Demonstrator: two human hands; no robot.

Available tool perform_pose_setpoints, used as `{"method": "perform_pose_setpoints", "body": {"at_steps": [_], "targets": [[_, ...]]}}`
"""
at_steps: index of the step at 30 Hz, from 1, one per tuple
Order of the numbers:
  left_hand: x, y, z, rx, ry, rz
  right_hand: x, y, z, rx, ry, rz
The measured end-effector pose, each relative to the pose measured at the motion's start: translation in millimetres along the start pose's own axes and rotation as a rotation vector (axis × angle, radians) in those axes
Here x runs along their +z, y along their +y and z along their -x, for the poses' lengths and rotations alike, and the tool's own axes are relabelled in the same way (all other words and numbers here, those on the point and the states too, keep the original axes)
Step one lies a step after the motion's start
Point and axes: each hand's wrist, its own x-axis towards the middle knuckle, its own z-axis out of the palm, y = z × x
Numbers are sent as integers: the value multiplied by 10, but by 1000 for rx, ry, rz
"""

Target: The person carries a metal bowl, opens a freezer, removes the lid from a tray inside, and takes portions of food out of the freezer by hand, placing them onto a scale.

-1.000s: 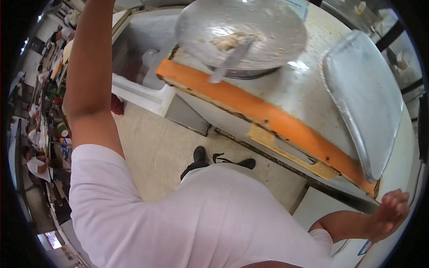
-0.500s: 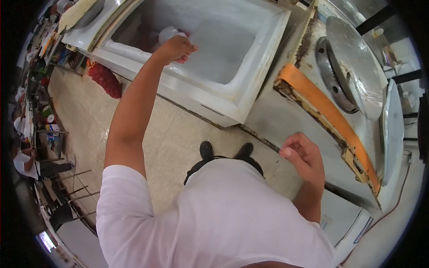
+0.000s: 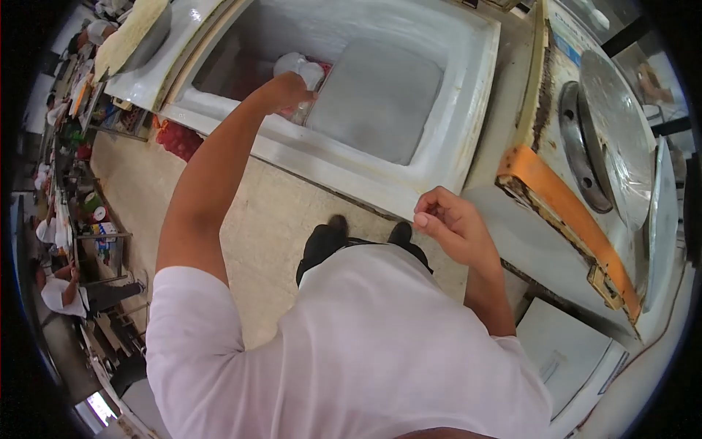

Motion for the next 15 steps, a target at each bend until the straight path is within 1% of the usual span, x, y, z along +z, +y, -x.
{"method": "perform_pose_setpoints", "body": {"at_steps": [1, 3, 4, 6, 7, 8, 10, 11, 13, 14, 15], "targets": [[-16, -70, -131, 7, -15, 1, 56, -36, -64, 11, 12, 1], [-25, -191, -474, -21, -106, 44, 176, -124, -196, 82, 86, -174], [0, -260, -648, -5, -136, 37, 234, -99, -284, 97, 116, -176], [78, -403, -948, -92, -195, 56, 365, -56, -453, 109, 261, -171], [36, -432, -1019, -102, -339, 55, 463, -32, -553, 105, 330, -168], [78, -514, -1090, -90, -384, 38, 602, -32, -628, 133, 370, -176], [104, -578, -1263, -221, -493, -28, 800, -69, -821, 132, 536, -194], [213, -687, -1432, -204, -524, -54, 866, -56, -868, 141, 571, -201], [494, -990, -1770, -376, -617, 72, 1031, -36, -929, 167, 646, -232], [568, -983, -1830, -359, -643, 49, 1103, -35, -951, 174, 674, -251], [641, -1010, -1852, -361, -629, 97, 1158, -44, -955, 184, 702, -253]]}}
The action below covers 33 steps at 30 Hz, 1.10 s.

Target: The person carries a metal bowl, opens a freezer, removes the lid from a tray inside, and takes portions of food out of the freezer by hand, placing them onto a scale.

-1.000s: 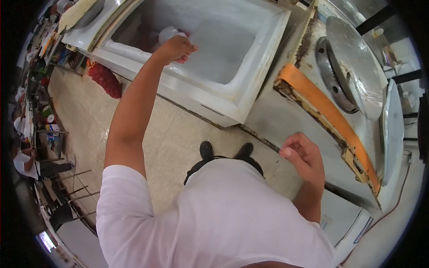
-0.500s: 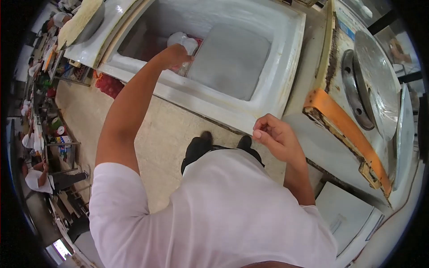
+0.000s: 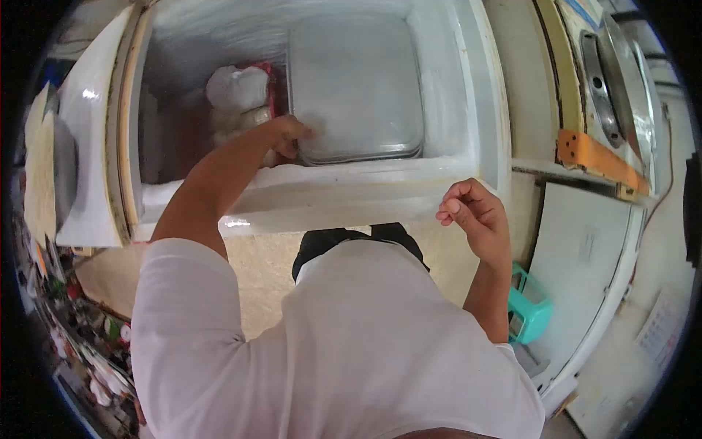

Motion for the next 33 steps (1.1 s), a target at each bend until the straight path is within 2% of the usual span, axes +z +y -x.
{"method": "perform_pose_setpoints", "body": {"at_steps": [2, 4, 5, 7, 8, 10, 11, 13, 14, 16, 20, 22, 24, 26, 28, 29, 31, 33], "targets": [[13, -123, -126, 11, 5, 28, 78, 27, 66, 24, 91, 18], [-64, -176, -142, 4, -233, 235, 126, 86, 123, 19, 140, -11], [-67, -155, -105, 6, -236, 213, 156, 122, 160, 24, 166, -31], [-53, -182, 47, 205, -329, 554, 223, 180, 206, 24, 177, -40], [-49, -171, 220, 203, -326, 551, 255, 202, 206, 19, 169, -45], [-63, -82, 575, 369, -63, 509, 293, 236, 208, 8, 173, -34], [-86, -56, 692, 375, -62, 500, 308, 238, 221, 2, 181, -16], [-142, -26, 924, 615, -26, 807, 334, 207, 227, -6, 189, 6], [-196, 65, 1116, 625, -21, 812, 341, 183, 202, -11, 191, 31], [-306, 238, 1498, 675, -98, 1018, 336, 164, 162, -28, 175, 58], [-772, 388, 1491, 650, -87, 1220, 310, 11, 18, -58, 189, 153], [-962, 332, 1504, 692, -355, 1384, 274, -79, -75, -64, 176, 207], [-1027, 217, 1510, 694, -369, 1470, 252, -146, -237, -73, 164, 255], [-1024, 95, 1545, 683, -387, 1549, 239, -174, -447, -11, 98, 263], [-1019, -4, 1581, 754, -421, 1631, 199, -67, -807, -35, -61, 347], [-1038, -31, 1566, 755, -419, 1634, 194, 4, -1059, 36, -131, 441], [-1071, -81, 1508, 735, -655, 1711, 205, 274, -1643, 149, -257, 545], [-1061, -123, 1434, 787, -693, 1718, 245, 643, -2191, 185, -366, 630]]}}
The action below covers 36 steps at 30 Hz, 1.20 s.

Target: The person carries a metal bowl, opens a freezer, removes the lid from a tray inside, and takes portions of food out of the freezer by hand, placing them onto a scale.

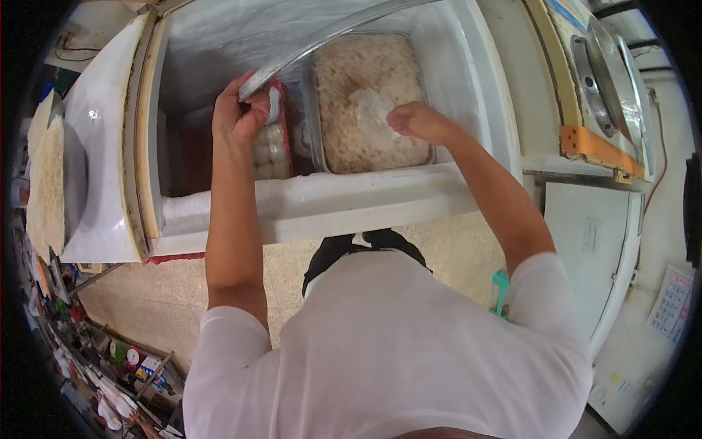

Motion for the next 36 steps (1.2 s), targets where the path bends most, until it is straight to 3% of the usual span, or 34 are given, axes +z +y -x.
{"method": "perform_pose_setpoints", "body": {"at_steps": [3, 4, 8, 10, 11, 12, 14, 15, 17, 18, 20, 22, 23, 25, 28, 31, 34, 35, 36], "targets": [[62, -62, 45, 25, -16, 29, 125, 99, -634, 115, -119, 504], [127, -97, 86, 35, 26, 34, 133, 220, -796, 117, -129, 507], [133, -63, 159, 84, 80, 26, 234, 916, -1490, 123, 70, 741], [-50, 26, 83, 158, -18, 21, 258, 1090, -1597, 129, 181, 859], [-70, 40, 80, 160, -20, 31, 200, 605, -1393, 158, 228, 750], [-74, 48, 81, 101, -46, 91, 193, 565, -1377, 159, 226, 761], [13, 33, 102, 47, -82, 151, 133, 583, -1433, 142, 442, 168], [50, 21, 115, 69, -28, 165, 108, 627, -1420, 139, 441, 173], [63, 23, 130, 90, 33, 180, 72, 892, -1413, -161, 104, -775], [44, 40, 123, 92, 33, 163, 41, 981, -1452, -192, 59, -847], [26, 45, 113, 89, 37, 145, 71, 935, -1423, -134, 168, -524], [30, 36, 104, 134, 51, 96, 61, 871, -1449, 5, 292, 239], [33, 27, 111, 131, 54, 97, 51, 850, -1453, 52, 293, 478], [61, 11, 133, 85, 14, 139, 59, 857, -1517, 75, 228, 688], [180, -68, 151, 170, 160, 129, 165, 967, -1705, -12, 144, 794], [207, -111, 147, 179, 164, 140, 323, 880, -1768, -103, 113, 743], [189, -104, 145, 192, 156, 114, 97, 392, -1368, -12, 118, 448], [209, -104, 141, 192, 157, 116, -68, 262, -1202, 76, 119, 217], [232, -109, 144, 203, 177, 114, -325, 488, -1207, 27, -22, 613]]}}
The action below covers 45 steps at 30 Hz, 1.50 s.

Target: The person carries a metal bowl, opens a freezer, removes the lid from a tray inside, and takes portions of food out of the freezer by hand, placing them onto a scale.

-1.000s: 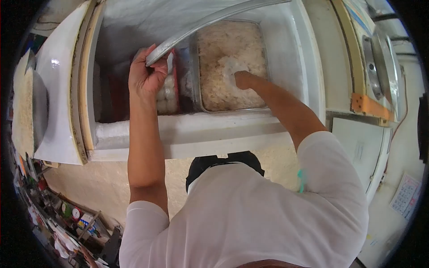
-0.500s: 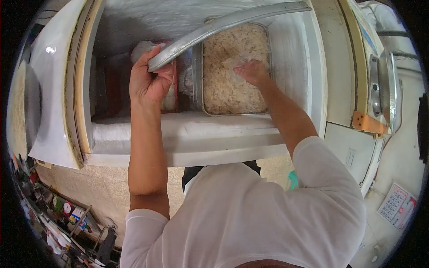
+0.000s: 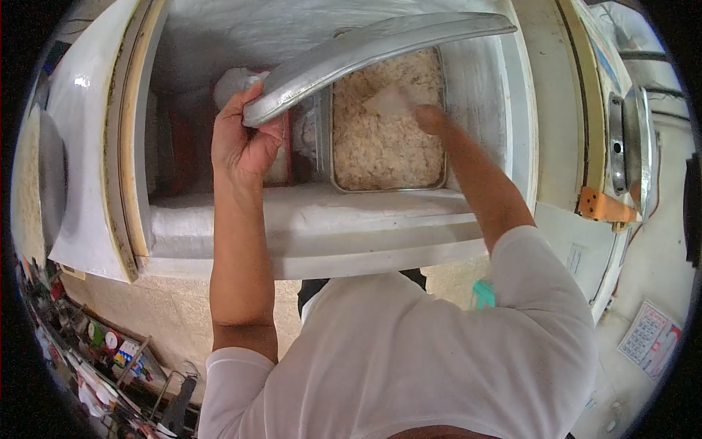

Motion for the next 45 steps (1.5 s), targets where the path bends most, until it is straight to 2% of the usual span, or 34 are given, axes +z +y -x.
{"method": "perform_pose_setpoints", "body": {"at_steps": [2, 6, 8, 9, 11, 12, 14, 17, 18, 20, 22, 23, 25, 26, 27, 29, 33, 35, 37, 38, 40, 41, 43, 44, 45], "targets": [[-20, -1, 10, 20, 28, 5, 96, 551, -30, -92, -128, 400], [-26, 10, -10, 19, 5, -7, 399, 1085, -72, -392, 124, 487], [-18, -6, -15, -6, -8, 9, 435, 968, -151, -461, 197, 498], [-23, -4, -12, -7, 3, -1, 516, 778, -342, -149, 146, 273], [-49, 8, -32, -11, 18, -20, 403, 192, -354, 160, 88, 36], [-75, 29, -51, -25, -10, -21, 148, -272, -105, 190, 19, -120], [-92, 41, -38, -41, -27, -24, 93, -393, 8, 225, -60, -282], [-9, 4, -11, -9, -2, 14, 148, 223, -71, 69, -117, -210], [25, -18, 13, 7, 30, -2, 165, 352, -65, 173, -125, -439], [46, -20, 42, 23, 68, -12, 144, 285, 26, 281, -137, -665], [43, -38, 32, 7, 66, 1, 194, 208, 180, -483, -80, 501], [34, -49, 37, 5, 69, 0, 289, 264, 121, -481, -82, 498], [20, -45, 37, -1, -10, -65, 586, 364, -164, -559, 34, 178], [7, -38, 25, -1, -5, -71, 846, 490, -426, -560, 35, 170], [-10, -24, 6, -18, -8, -53, 1141, 629, -742, -489, 46, -424], [-22, -21, 4, -36, -4, -37, 1289, 555, -847, -381, 52, -1022], [8, -46, 9, 3, 15, -48, 829, 201, -610, -220, -19, -114], [21, -51, 44, 28, 20, -55, 410, -223, -248, -190, -50, 125], [80, -82, 82, 12, 7, -13, -37, -647, 393, 25, -158, -525], [51, -67, 70, 13, 10, -9, -11, -507, 352, 27, -163, -523], [-15, -34, 27, -17, -46, 12, 114, -174, 144, -215, -341, -291], [16, -55, 46, -19, -45, 12, 156, -204, 73, -214, -340, -292], [99, -106, 99, 9, -14, -25, 284, -266, -136, 212, -95, 22], [106, -127, 98, 8, -14, -34, 485, -35, -384, 212, -91, 14], [111, -145, 93, 43, 1, -70, 813, 308, -745, 22, -48, 289]]}}
